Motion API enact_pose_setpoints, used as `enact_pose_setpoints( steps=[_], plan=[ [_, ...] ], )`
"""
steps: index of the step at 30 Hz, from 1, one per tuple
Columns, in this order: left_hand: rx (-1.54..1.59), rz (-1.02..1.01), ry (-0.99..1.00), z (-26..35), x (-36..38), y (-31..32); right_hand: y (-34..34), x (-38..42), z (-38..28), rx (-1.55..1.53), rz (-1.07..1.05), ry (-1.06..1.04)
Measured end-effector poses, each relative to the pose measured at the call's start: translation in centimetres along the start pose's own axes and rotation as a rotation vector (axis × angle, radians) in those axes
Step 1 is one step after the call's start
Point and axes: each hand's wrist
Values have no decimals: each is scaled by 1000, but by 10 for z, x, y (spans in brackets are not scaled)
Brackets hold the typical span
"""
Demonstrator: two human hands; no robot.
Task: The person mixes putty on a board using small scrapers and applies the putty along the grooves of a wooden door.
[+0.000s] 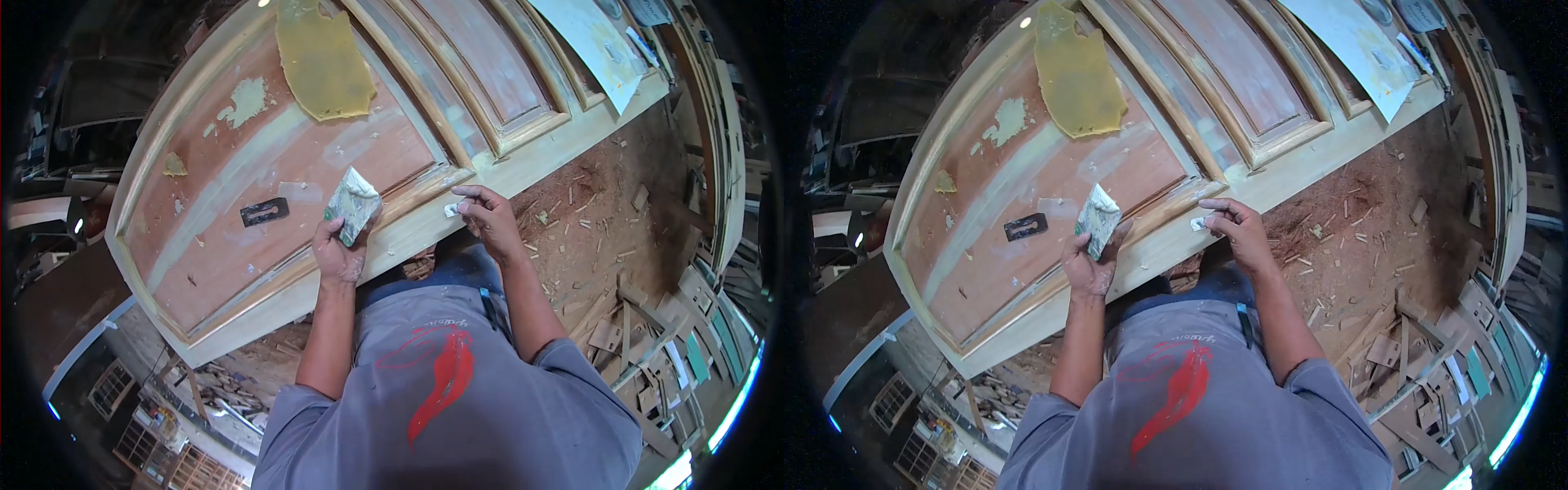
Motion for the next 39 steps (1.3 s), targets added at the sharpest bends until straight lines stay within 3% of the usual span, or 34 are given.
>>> enact_pose_setpoints(
  steps=[3,7,19,39],
  plan=[
    [-1,143,50,-27,-7,16,-24,-3,-8,-2,-31,23],
    [3,181,128,-52,-27,21,-48,-11,-20,6,-82,21],
    [88,381,224,-72,-36,28,-62,-19,-56,87,-116,43],
    [140,321,235,-77,-37,21,-48,-23,-63,212,-162,17]
  ],
)
Point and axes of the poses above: each hand's wrist, its own x-axis away from the middle knuckle, its own y-axis out of the palm, z = x × y, and after that the axes turned 2 degrees about -x, right-handed
